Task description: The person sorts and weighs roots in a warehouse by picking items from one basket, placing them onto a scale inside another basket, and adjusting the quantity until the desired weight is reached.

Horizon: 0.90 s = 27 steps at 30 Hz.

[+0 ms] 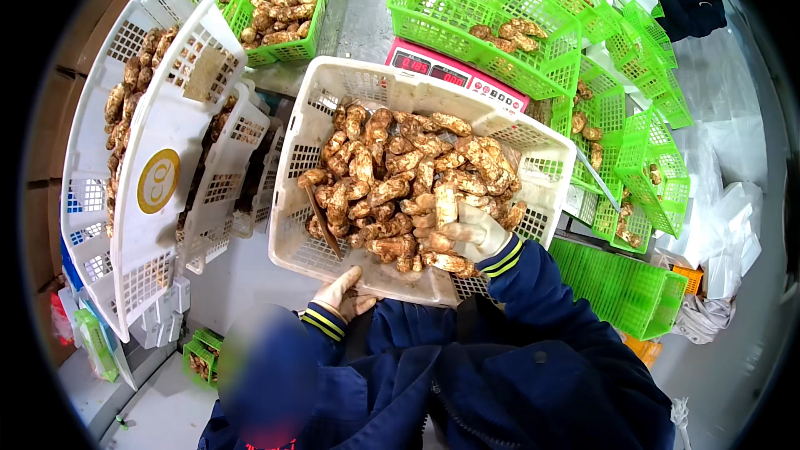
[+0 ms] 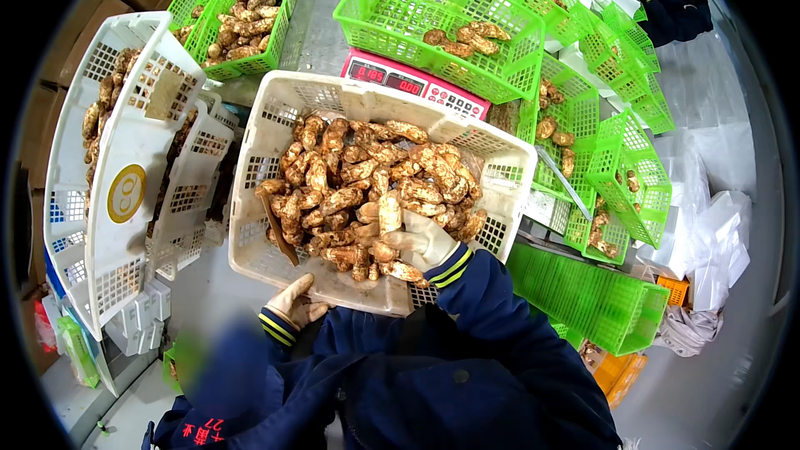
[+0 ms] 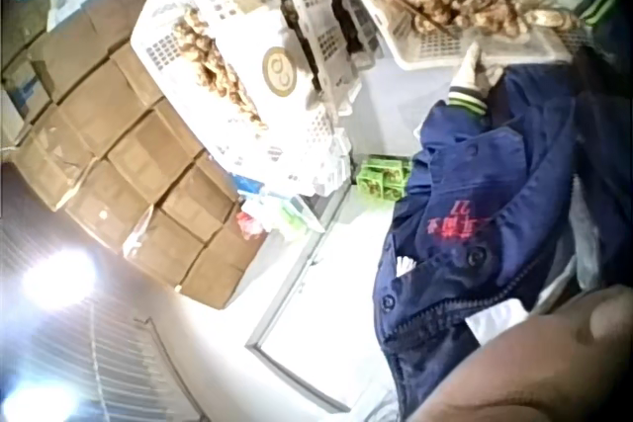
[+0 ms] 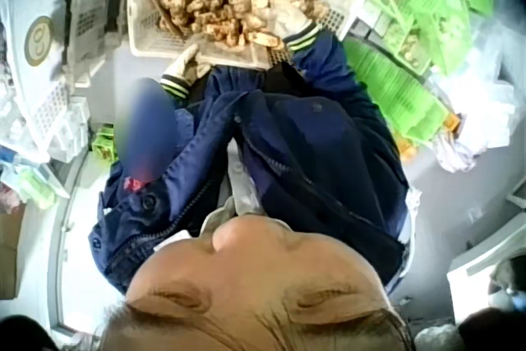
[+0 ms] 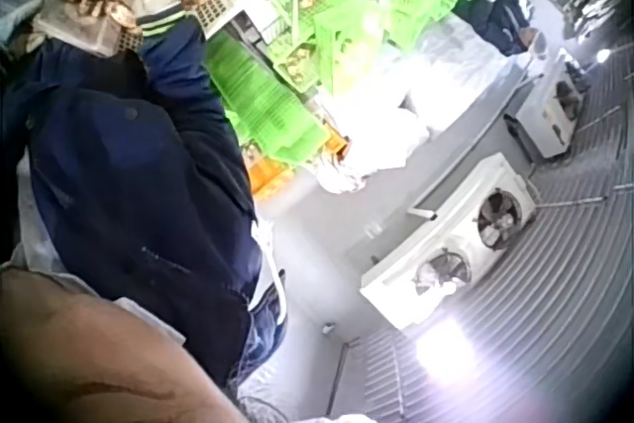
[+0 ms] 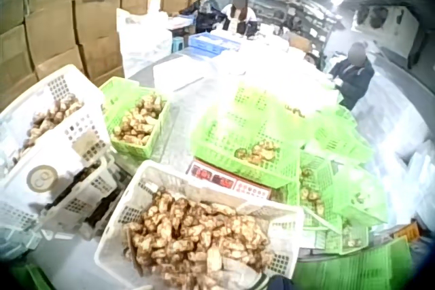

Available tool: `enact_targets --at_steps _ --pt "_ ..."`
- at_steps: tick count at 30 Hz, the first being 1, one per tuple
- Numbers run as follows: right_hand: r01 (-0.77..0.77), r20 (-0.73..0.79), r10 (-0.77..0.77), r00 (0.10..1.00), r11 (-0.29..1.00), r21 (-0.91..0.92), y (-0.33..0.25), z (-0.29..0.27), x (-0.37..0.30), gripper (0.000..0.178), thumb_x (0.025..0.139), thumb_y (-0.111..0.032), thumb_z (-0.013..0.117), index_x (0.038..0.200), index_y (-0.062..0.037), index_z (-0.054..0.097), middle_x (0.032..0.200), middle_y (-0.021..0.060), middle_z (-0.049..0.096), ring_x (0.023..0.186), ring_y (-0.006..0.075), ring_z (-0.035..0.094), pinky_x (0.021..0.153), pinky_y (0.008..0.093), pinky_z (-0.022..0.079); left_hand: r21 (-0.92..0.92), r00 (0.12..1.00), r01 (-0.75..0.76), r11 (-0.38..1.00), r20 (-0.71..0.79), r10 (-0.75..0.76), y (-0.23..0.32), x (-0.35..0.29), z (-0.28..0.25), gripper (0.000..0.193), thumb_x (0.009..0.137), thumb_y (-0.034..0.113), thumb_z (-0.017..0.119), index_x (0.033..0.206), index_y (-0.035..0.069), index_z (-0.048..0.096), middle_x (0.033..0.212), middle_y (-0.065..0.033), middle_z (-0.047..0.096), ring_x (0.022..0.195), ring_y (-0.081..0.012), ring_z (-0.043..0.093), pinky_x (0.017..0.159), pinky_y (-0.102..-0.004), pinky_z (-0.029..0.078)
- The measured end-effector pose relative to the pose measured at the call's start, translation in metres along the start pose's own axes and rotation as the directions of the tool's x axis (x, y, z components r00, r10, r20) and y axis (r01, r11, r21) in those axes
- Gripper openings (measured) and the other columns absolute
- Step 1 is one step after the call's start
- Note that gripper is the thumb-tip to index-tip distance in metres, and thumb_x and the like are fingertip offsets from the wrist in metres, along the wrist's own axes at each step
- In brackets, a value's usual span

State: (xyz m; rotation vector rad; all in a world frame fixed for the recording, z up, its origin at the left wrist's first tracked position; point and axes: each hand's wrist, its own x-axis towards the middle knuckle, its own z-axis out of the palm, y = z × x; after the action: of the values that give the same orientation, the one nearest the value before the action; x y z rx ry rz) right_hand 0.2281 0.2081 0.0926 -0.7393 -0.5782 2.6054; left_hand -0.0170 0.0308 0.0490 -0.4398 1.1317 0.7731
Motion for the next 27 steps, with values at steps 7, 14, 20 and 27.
enact_targets --at_steps 7,14,20,27 --pt "0.097 -0.139 -0.152 0.979 0.936 -0.338 0.0 -0.011 0.009 0.046 0.08 -0.002 0.067 0.122 0.0039 0.05 0.112 0.01 0.061 0.099 0.0136 0.059 0.086 0.0252 0.046 -0.08 0.999 0.017 0.997 0.048 -0.013 -0.004 0.005 -0.007 0.029 0.089 0.026 0.06 0.111 0.008 0.056 0.098 -0.0142 0.064 0.088 -0.0323 0.063 0.073 -0.0385 0.054" --pt "0.106 -0.266 -0.322 0.909 0.793 -0.6 -0.005 -0.002 0.01 0.039 0.075 -0.003 0.074 0.109 0.0067 0.059 0.102 0.0074 0.065 0.091 0.0089 0.058 0.082 0.0227 0.046 -0.108 0.999 0.016 0.994 0.043 -0.011 0.0 0.0 0.001 0.027 0.087 0.021 0.063 0.107 0.005 0.055 0.095 -0.0128 0.063 0.084 -0.0282 0.064 0.068 -0.0386 0.056" --pt "-0.079 -0.504 -0.508 0.699 0.645 -0.76 -0.066 0.001 -0.015 0.033 0.081 -0.011 0.069 0.108 0.0051 0.059 0.093 0.0097 0.066 0.074 0.0118 0.061 0.064 0.0249 0.051 -0.027 1.0 0.023 0.999 -0.015 -0.024 -0.002 0.005 -0.002 0.033 0.089 0.03 0.059 0.11 0.005 0.057 0.099 -0.016 0.065 0.086 -0.0313 0.063 0.073 -0.0362 0.054" --pt "-0.154 -0.448 -0.351 0.822 0.621 -0.769 -0.08 -0.042 -0.027 0.037 0.085 -0.013 0.063 0.116 0.0037 0.051 0.097 0.0127 0.064 0.075 0.0147 0.06 0.066 0.0247 0.05 -0.041 0.999 0.038 0.998 0.007 -0.037 0.0 0.002 -0.001 0.026 0.089 0.025 0.059 0.106 0.005 0.056 0.095 -0.0134 0.066 0.081 -0.0272 0.065 0.067 -0.036 0.055"
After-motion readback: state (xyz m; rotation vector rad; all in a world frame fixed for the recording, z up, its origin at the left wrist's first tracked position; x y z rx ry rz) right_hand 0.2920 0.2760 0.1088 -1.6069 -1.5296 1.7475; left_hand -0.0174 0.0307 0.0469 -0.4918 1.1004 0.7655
